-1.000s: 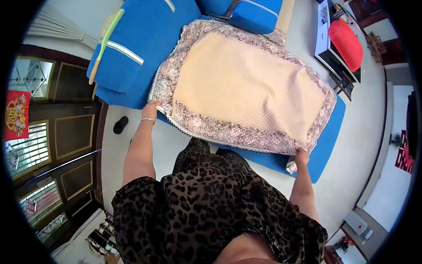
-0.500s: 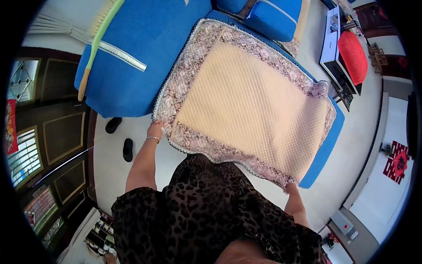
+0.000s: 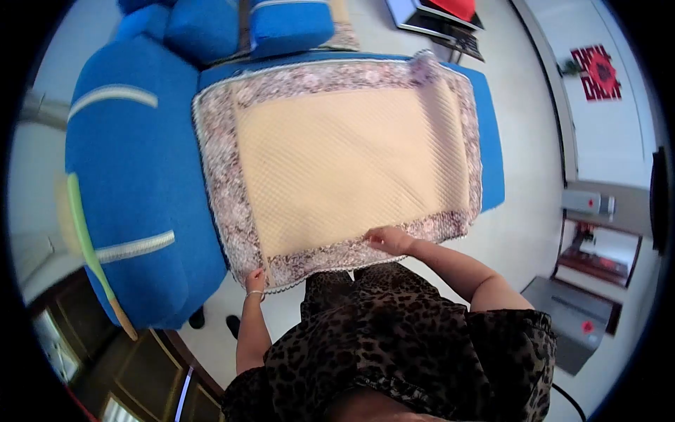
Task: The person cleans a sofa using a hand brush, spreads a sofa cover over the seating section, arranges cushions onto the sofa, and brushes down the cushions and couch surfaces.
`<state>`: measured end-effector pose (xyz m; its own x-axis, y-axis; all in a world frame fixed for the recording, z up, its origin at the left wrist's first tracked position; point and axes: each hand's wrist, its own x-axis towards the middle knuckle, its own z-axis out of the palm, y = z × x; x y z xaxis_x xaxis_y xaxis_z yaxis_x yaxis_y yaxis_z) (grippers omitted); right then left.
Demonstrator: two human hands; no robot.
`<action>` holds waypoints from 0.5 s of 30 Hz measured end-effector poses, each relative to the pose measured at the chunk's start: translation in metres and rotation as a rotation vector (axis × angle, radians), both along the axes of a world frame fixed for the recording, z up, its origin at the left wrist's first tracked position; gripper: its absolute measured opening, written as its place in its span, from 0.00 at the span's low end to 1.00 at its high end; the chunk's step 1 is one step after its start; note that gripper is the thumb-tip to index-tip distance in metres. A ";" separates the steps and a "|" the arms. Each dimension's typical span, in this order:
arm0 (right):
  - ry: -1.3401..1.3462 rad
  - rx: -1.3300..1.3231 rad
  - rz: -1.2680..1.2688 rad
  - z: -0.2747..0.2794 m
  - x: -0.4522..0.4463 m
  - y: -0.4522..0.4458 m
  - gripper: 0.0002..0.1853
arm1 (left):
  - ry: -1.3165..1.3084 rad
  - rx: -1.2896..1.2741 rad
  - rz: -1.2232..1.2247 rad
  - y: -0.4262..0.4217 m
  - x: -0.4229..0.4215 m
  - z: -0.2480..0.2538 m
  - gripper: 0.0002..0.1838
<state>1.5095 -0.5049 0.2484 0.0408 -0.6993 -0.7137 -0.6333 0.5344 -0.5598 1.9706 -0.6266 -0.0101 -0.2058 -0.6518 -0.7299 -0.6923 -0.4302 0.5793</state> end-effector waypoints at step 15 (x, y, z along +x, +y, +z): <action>0.108 0.036 -1.273 -0.080 -0.158 0.465 0.14 | 0.204 0.095 0.223 0.041 -0.127 0.041 0.06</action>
